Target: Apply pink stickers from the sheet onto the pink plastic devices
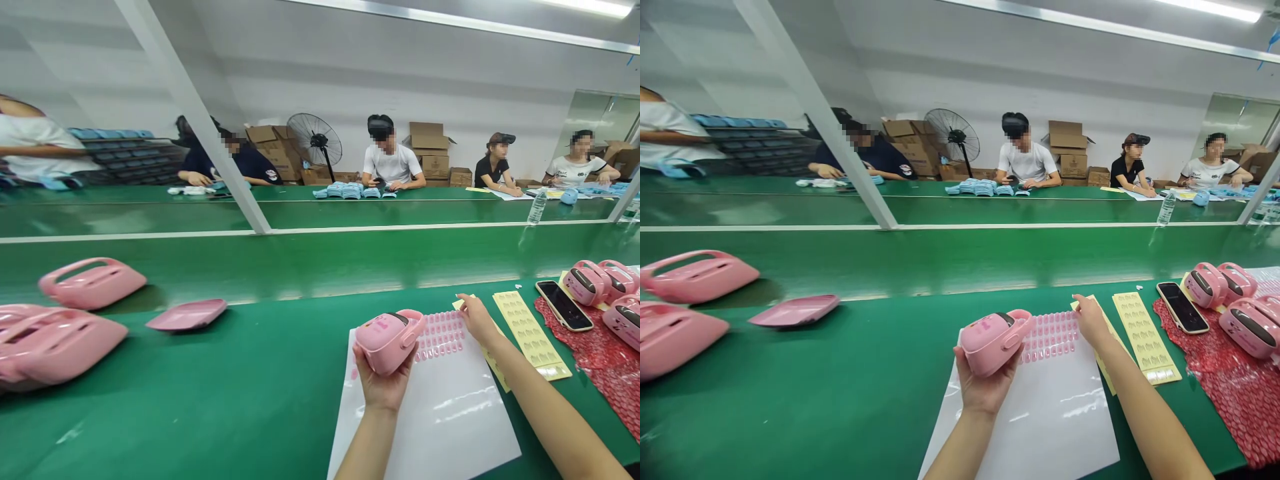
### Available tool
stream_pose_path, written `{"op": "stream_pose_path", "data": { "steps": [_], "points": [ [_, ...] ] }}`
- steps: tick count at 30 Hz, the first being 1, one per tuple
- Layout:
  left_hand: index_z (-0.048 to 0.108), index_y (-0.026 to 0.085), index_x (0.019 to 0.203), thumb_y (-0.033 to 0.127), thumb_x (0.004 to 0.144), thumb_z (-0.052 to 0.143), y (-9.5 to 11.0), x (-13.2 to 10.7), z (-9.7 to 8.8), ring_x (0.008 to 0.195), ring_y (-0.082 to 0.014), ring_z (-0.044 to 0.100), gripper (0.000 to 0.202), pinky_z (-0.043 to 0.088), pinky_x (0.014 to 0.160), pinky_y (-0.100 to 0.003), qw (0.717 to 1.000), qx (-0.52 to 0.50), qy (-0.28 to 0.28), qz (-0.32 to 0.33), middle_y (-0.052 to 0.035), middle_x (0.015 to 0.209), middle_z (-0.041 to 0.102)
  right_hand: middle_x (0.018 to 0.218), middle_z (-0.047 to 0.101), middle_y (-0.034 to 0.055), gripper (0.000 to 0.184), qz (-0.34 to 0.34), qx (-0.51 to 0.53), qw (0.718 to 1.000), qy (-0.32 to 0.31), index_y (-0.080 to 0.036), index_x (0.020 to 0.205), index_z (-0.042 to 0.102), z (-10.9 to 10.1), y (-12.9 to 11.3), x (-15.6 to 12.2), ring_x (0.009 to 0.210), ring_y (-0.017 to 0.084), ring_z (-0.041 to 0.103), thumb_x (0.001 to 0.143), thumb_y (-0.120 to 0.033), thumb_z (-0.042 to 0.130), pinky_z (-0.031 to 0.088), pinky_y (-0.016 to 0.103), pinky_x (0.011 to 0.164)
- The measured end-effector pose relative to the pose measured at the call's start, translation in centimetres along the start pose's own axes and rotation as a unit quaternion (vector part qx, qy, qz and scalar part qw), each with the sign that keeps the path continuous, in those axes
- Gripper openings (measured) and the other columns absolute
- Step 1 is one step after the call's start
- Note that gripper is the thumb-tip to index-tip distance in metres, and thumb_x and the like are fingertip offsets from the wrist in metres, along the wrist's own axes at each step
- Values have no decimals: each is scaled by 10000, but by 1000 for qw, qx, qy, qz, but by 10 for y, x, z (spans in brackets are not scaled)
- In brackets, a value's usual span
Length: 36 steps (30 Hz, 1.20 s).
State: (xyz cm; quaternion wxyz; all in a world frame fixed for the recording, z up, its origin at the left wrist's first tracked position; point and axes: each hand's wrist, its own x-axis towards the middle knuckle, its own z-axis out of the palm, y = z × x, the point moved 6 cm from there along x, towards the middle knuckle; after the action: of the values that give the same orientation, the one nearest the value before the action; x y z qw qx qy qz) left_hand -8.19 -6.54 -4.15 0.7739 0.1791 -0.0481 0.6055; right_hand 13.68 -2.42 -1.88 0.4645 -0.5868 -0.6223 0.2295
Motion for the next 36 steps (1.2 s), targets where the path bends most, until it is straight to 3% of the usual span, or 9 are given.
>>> {"op": "stream_pose_path", "data": {
  "steps": [3, 6, 8, 11, 14, 17, 23, 32, 36],
  "points": [
    [573, 296, 1071, 573, 762, 519, 1, 0, -5, 1039, -227, 579, 419, 482, 887, -379, 999, 15, 40, 1, -37, 1113, 626, 697, 561, 7, 278, 30, 59, 997, 45, -187, 968, 531, -12, 3, -6, 664, 187, 526, 694, -156, 499, 441, 376, 714],
    [546, 289, 1110, 587, 755, 517, -3, -1, -9, 1027, -211, 582, 464, 473, 901, -361, 997, 19, 74, -5, -44, 1121, 614, 720, 579, 12, 294, 57, 122, 987, 83, -181, 1005, 461, -18, -9, -15, 634, 176, 551, 734, -288, 502, 462, 348, 625],
    [507, 275, 1167, 557, 773, 517, -8, -2, -9, 1031, -212, 580, 486, 461, 915, -369, 997, 15, 73, -11, -61, 1133, 608, 713, 602, 10, 331, 73, 204, 973, 80, -186, 990, 444, -10, -29, -25, 628, 168, 571, 720, -350, 541, 458, 310, 570],
    [459, 225, 1232, 517, 808, 487, -18, -5, -4, 1048, -238, 573, 516, 448, 923, -395, 998, 3, 59, -16, -112, 1149, 603, 627, 599, -26, 400, 108, 380, 918, 43, -194, 931, 464, 15, -67, -45, 576, 145, 555, 627, -350, 671, 419, 257, 508],
    [497, 177, 1207, 492, 834, 453, -26, -9, 4, 1051, -252, 573, 489, 439, 932, -392, 998, -20, 60, -18, -148, 1141, 610, 564, 592, -44, 422, 134, 427, 894, 19, -196, 896, 483, 35, -96, -62, 542, 135, 531, 572, -318, 725, 380, 233, 474],
    [578, 133, 1120, 467, 827, 485, -30, -11, 13, 1014, -243, 596, 454, 446, 926, -355, 997, -36, 64, -21, -167, 1110, 628, 556, 602, -46, 433, 137, 421, 896, 17, -198, 889, 486, 41, -105, -67, 533, 133, 526, 551, -295, 739, 371, 232, 483],
    [643, 130, 1013, 490, 809, 509, -31, -12, 20, 943, -204, 631, 435, 471, 889, -298, 994, -61, 91, -31, -148, 1055, 661, 582, 612, -45, 413, 129, 410, 903, -6, -207, 911, 465, 48, -99, -65, 578, 158, 574, 594, -294, 715, 390, 254, 523],
    [473, 128, 1228, 491, 832, 450, -34, -15, 12, 1015, -228, 595, 537, 450, 921, -317, 991, -68, 109, -20, -166, 1114, 623, 632, 633, -26, 319, 85, 352, 931, 41, -217, 926, 448, 50, -98, -70, 660, 179, 617, 690, -290, 649, 442, 303, 631],
    [548, 127, 1140, 486, 847, 416, -34, -15, 14, 986, -205, 611, 481, 464, 900, -283, 991, -79, 104, -25, -149, 1072, 649, 686, 641, -6, 229, 52, 278, 958, 55, -227, 897, 456, 47, -105, -72, 674, 181, 622, 727, -269, 603, 457, 312, 626]
  ]
}}
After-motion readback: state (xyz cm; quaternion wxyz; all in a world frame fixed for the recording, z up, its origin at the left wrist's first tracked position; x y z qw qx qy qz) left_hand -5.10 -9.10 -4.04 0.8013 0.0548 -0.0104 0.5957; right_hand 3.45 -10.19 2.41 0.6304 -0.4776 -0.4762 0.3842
